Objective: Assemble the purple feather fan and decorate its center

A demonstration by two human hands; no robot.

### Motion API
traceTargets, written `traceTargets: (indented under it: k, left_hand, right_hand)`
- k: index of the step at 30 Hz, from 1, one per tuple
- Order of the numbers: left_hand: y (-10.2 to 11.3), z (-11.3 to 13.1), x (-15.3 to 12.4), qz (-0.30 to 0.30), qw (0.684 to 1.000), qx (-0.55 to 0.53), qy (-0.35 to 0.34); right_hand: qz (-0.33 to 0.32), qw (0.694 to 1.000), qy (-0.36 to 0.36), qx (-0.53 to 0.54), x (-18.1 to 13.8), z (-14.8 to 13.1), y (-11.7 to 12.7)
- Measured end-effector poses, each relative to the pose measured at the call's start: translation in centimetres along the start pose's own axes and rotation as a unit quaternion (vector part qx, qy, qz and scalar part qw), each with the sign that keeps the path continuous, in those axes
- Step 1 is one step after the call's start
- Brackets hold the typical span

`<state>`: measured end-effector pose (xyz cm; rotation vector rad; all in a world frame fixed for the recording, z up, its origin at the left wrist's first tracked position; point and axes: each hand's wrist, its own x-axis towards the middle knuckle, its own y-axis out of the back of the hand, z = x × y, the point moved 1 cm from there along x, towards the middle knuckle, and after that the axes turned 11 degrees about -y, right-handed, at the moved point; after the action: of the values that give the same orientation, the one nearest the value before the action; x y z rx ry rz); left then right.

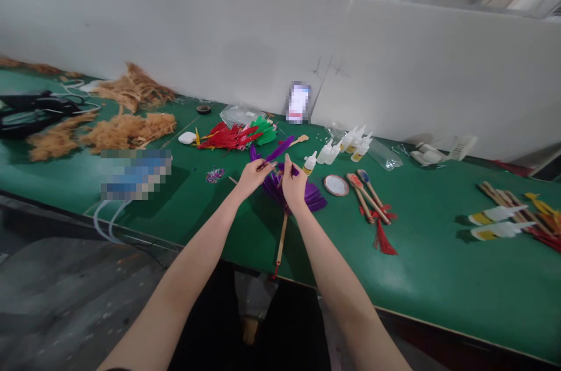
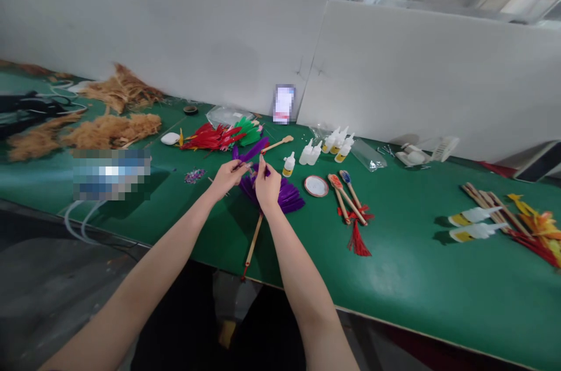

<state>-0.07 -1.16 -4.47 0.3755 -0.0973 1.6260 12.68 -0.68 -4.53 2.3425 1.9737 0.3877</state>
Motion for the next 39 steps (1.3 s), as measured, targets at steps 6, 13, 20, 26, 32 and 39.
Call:
traceTargets:
  k: [6,13,20,26,32,39]
  left_hand:
    - [0.1,-0.4,0.2,0.002,0.999,-0.038,0.009]
    - [0.3,-0.2,0.3,0.009,0.998,-0.067,0.018]
    - [0.5,0.0,0.3,0.029,0.995,-0.087,0.025]
    - [1.7,-0.1,0.6,0.078,0.992,-0.096,0.019]
    - [2.3,-0.4,0.8,0.121,0.987,-0.103,0.017]
    - [2.9,-0.2,0.9,0.18,0.981,-0.07,0.02]
  right_hand:
    - [0.004,1.0,-0.002,-0.001,-0.1,-0.4,0.1]
    - [-0.004,1.0,-0.004,0.016,-0.3,-0.6,0.0]
    - [-0.017,1.0,-0.004,0.022,-0.5,-0.5,-0.3]
    - [0.002,0.997,-0.054,0.054,0.2,-0.4,0.2]
    - [-0.003,0.995,-0.066,0.073,0.7,-0.4,0.7]
    - [-0.071,0.985,-0.132,0.087,1.1,-0.4,0.4]
